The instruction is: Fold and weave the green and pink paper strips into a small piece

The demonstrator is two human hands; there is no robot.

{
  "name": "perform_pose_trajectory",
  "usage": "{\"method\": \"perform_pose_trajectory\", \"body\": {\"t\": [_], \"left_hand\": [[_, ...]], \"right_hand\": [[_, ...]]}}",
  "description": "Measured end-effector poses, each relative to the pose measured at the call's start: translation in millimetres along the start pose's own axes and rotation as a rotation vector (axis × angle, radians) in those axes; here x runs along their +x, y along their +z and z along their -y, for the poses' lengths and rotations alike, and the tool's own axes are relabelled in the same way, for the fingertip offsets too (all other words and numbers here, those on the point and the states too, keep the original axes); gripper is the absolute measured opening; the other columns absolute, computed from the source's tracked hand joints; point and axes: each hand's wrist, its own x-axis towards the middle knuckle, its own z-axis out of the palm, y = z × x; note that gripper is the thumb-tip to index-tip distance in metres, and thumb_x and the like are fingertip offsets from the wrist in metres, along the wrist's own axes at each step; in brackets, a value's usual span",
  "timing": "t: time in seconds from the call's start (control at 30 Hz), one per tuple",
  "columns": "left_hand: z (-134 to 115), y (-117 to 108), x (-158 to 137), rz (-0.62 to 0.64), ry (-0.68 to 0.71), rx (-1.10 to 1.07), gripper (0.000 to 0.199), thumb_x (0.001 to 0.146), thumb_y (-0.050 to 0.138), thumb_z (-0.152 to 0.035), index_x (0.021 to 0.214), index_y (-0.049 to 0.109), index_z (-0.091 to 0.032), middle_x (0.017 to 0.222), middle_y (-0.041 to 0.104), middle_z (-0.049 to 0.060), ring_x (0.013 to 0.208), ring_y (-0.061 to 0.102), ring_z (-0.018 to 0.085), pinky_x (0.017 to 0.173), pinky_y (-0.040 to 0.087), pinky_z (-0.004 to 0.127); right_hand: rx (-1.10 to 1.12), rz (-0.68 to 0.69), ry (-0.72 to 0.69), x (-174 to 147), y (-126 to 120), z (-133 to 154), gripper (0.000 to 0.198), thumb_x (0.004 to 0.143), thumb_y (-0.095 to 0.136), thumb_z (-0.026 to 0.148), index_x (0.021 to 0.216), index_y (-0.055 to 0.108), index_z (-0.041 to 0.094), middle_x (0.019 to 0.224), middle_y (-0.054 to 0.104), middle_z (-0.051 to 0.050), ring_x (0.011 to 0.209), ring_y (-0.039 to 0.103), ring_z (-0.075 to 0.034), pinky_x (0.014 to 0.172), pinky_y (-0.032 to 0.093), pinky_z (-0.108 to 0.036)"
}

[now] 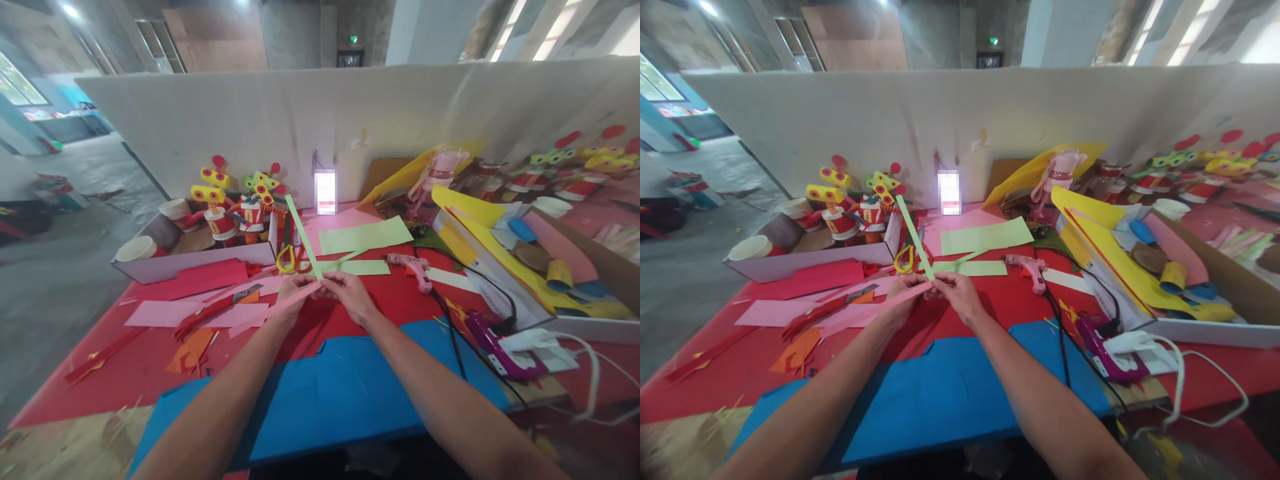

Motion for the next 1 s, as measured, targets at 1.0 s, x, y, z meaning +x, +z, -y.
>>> {"method": "perform_pose_trajectory", "body": {"t": [1.0], "left_hand": [[-3,5,-5,-0.042,0.061,0.165,0.023,0.070,0.074,-0.037,0.065,0.064,-0.017,0.058,0.061,0.000,0.054,0.052,0.010,0.053,0.038,0.022]], "right_hand": [[0.027,-0.077,0.009,1,-1,0,0.039,0.052,0.086,0.046,0.071,0.066,0.017,0.062,0.065,0.000,0.059,0.063,-0.014,0.073,0.060,-0.035]]}}
